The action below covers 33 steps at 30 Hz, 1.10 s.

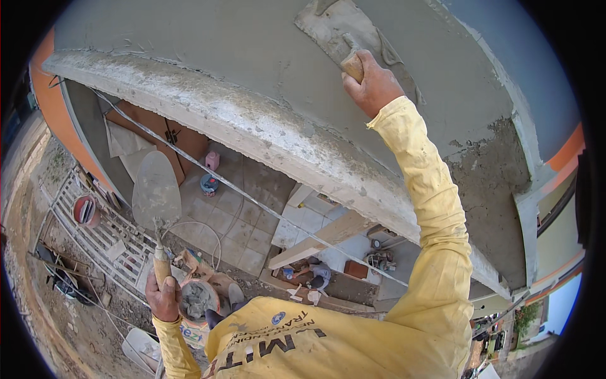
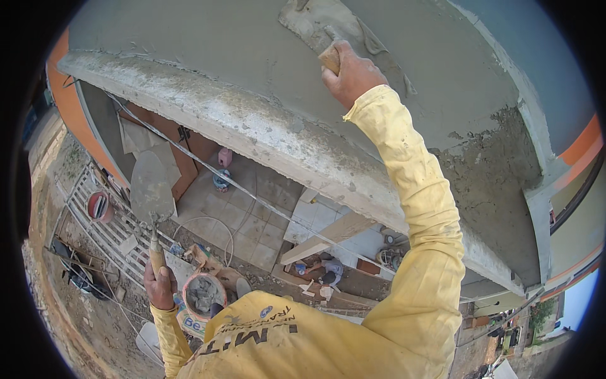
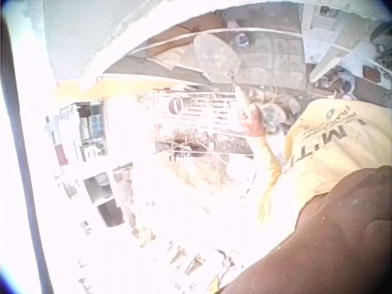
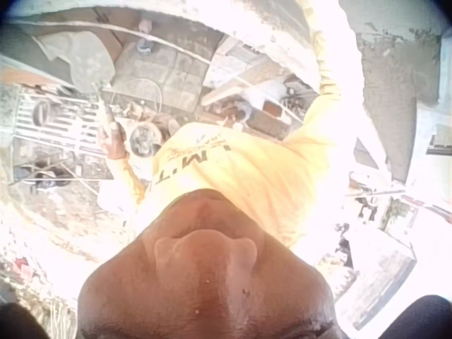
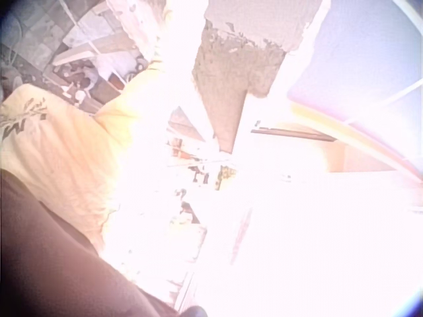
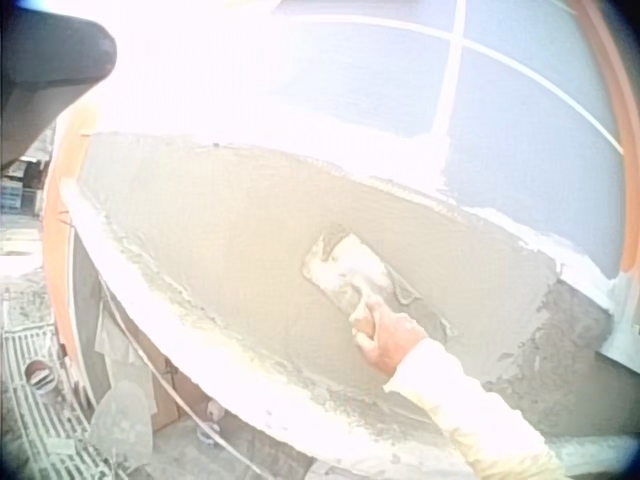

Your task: The person scoops plaster from a bucket onto a plastering trowel using a hand trowel, applies the plaster to the exterior wall, and smooths the wall surface with the trowel.

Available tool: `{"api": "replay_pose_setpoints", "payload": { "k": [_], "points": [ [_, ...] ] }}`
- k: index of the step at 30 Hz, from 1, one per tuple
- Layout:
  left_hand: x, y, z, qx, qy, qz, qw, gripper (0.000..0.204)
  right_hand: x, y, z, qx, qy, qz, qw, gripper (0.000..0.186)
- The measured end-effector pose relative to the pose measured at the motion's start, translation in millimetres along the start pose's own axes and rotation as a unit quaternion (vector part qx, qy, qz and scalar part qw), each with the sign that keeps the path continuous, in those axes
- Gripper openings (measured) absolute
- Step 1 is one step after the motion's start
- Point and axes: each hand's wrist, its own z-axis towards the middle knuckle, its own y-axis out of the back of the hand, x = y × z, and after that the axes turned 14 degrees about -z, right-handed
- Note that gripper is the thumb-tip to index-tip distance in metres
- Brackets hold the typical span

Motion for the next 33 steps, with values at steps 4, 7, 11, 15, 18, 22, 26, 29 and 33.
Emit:
{"api": "replay_pose_setpoints", "payload": {
  "k": [4,7,11,15,18,22,26,29,33],
  "points": [
    [4,1,-4,-0.047,0.013,0.006,0.999,0.044,0,17,-4,-0.088,0.031,0.066,0.993,0.051],
    [-5,1,-7,-0.054,0.027,-0.003,0.998,0.045,26,-5,-21,0.100,0.059,0.008,0.993,0.048],
    [-11,-9,-4,-0.036,0.021,-0.007,0.999,0.043,33,-44,-39,0.174,0.086,-0.056,0.979,0.045],
    [-13,-16,1,-0.037,0.036,-0.013,0.999,0.045,36,-60,-39,0.217,0.075,-0.060,0.971,0.046],
    [-10,-16,2,-0.033,0.040,-0.017,0.999,0.046,50,-61,-36,0.201,0.090,-0.079,0.972,0.043],
    [-14,-25,6,-0.006,0.038,-0.019,0.999,0.046,59,-52,-18,0.154,0.082,-0.068,0.982,0.040],
    [-10,-10,-2,-0.014,0.033,0.006,0.999,0.046,56,-19,12,0.069,0.036,-0.079,0.994,0.041],
    [-8,3,-13,-0.048,0.029,0.000,0.998,0.043,39,18,30,-0.001,-0.019,-0.071,0.997,0.044],
    [-2,12,-20,-0.063,0.026,0.004,0.998,0.037,-6,46,19,-0.182,-0.086,-0.063,0.978,0.044]
  ]
}}
